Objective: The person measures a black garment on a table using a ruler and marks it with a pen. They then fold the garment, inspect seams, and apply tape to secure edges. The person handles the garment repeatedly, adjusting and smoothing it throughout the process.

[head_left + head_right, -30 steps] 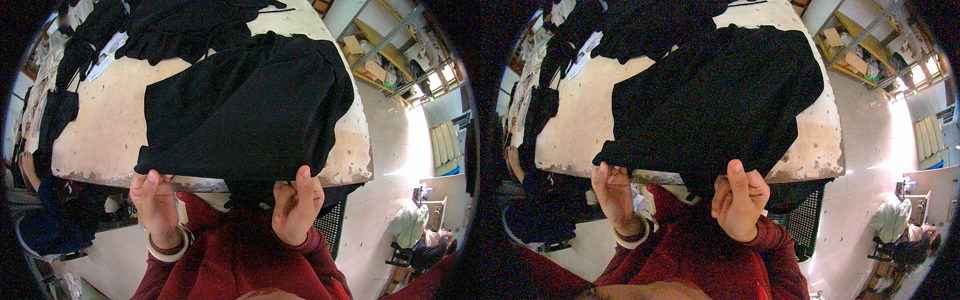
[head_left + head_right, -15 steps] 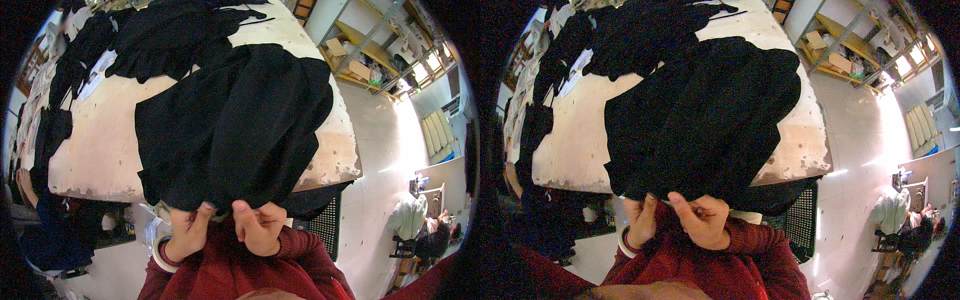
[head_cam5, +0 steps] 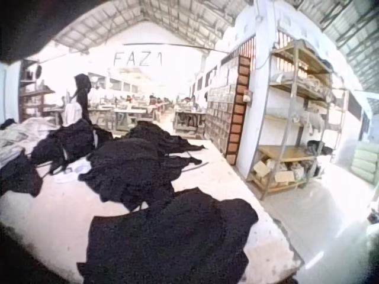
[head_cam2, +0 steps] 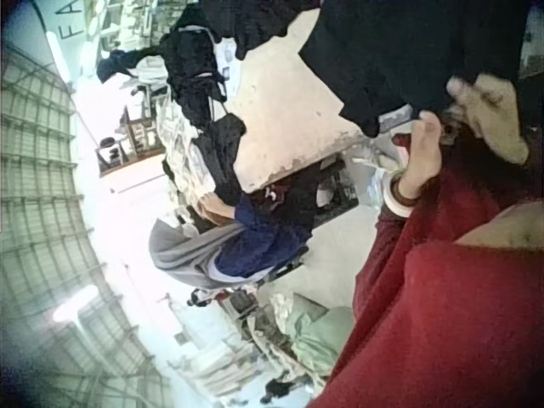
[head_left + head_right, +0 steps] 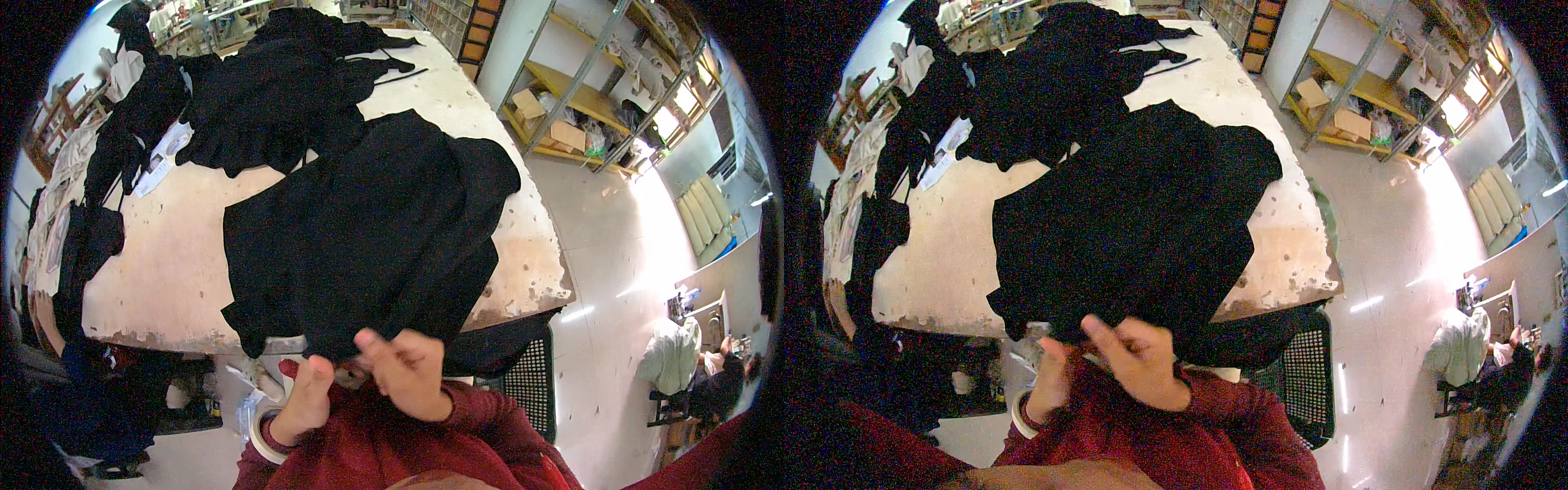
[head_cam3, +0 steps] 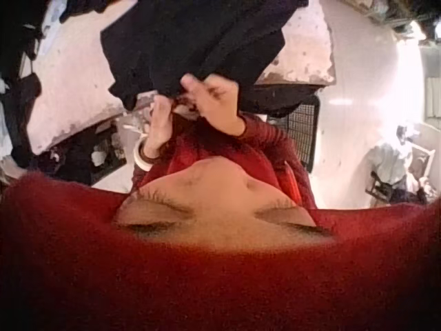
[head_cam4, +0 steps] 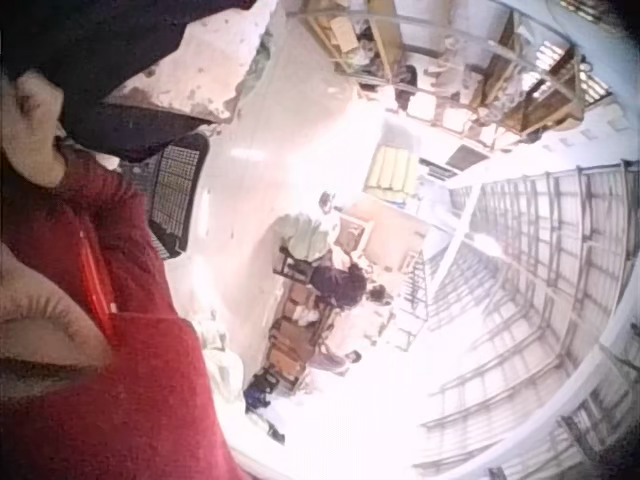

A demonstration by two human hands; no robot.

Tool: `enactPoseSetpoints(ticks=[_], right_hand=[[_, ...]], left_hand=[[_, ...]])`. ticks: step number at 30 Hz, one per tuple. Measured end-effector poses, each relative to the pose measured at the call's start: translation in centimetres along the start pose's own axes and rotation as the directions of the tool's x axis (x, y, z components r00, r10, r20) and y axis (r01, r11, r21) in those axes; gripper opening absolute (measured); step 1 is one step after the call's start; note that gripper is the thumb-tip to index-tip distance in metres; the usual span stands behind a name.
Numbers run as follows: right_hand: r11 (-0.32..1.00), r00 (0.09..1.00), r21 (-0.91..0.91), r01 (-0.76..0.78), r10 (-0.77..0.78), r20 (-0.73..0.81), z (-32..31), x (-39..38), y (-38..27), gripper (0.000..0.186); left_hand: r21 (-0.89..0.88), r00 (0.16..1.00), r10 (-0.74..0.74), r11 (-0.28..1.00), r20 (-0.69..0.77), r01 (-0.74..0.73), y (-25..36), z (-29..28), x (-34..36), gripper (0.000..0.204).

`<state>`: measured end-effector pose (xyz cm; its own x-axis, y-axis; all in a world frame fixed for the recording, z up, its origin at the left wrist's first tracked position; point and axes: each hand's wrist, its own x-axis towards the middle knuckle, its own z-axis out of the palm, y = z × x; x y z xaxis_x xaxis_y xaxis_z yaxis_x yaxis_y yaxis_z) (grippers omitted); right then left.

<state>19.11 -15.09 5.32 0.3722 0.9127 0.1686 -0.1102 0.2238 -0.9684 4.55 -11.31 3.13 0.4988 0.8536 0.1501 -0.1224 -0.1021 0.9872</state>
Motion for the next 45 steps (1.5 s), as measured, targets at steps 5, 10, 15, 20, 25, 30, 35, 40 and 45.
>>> enactPoseSetpoints(ticks=[5, 10, 15, 20, 25, 30, 35, 40, 45], right_hand=[[0.882, 0.898, -0.289, 0.373, -0.265, 0.35, -2.0, 0.4, 0.4, 0.018], [0.43, 0.707, -0.578, 0.694, -0.561, 0.431, -6.1, 7.3, -0.6, 0.036], [0.134, 0.803, -0.792, 0.596, -0.083, 0.59, -9.7, 12.7, -0.7, 0.04], [0.522, 0.856, -0.68, 0.515, -0.266, 0.443, -13.1, 10.7, -7.1, 0.03], [0.272, 0.908, -0.871, 0.409, -0.215, 0.359, -12.1, 17.4, -14.7, 0.023], [-0.045, 0.374, -0.818, 0.574, -0.874, 0.311, -15.5, 21.9, -18.9, 0.024], [-0.048, 0.496, -0.952, 0.302, -0.845, 0.2, -22.7, 16.4, -14.2, 0.035], [-0.046, 0.765, -0.995, 0.088, -0.637, 0.097, -24.9, 11.9, -5.7, 0.033], [0.832, 0.94, -0.531, -0.159, -0.036, -0.339, -16.0, 3.6, -2.4, 0.019]], left_hand=[[0.004, 0.883, 0.015, 1.0, -0.469, -0.015, -1.1, -0.8, -1.4, 0.034], [-0.017, 0.719, 0.323, 0.906, -0.615, -0.422, -2.3, -4.5, -2.2, 0.033], [0.912, 0.401, 0.842, 0.409, -0.361, -0.038, -3.4, -10.6, -4.9, 0.067], [0.194, 0.328, 0.356, 0.878, -0.875, -0.437, -0.7, -12.9, -4.9, 0.038], [0.505, 0.732, 0.469, 0.84, -0.494, -0.197, 9.3, -13.5, 6.8, 0.044], [0.322, 0.611, 0.615, 0.786, -0.499, -0.528, 13.3, -12.6, 11.7, 0.053], [0.042, 0.788, 0.255, 0.959, -0.561, -0.28, 8.4, -8.0, 6.1, 0.048], [-0.177, 0.895, -0.134, 0.982, -0.425, 0.063, 2.1, -5.3, 3.8, 0.059], [-0.188, 0.874, -0.165, 0.978, -0.456, 0.086, -0.6, -4.4, 2.2, 0.058]])
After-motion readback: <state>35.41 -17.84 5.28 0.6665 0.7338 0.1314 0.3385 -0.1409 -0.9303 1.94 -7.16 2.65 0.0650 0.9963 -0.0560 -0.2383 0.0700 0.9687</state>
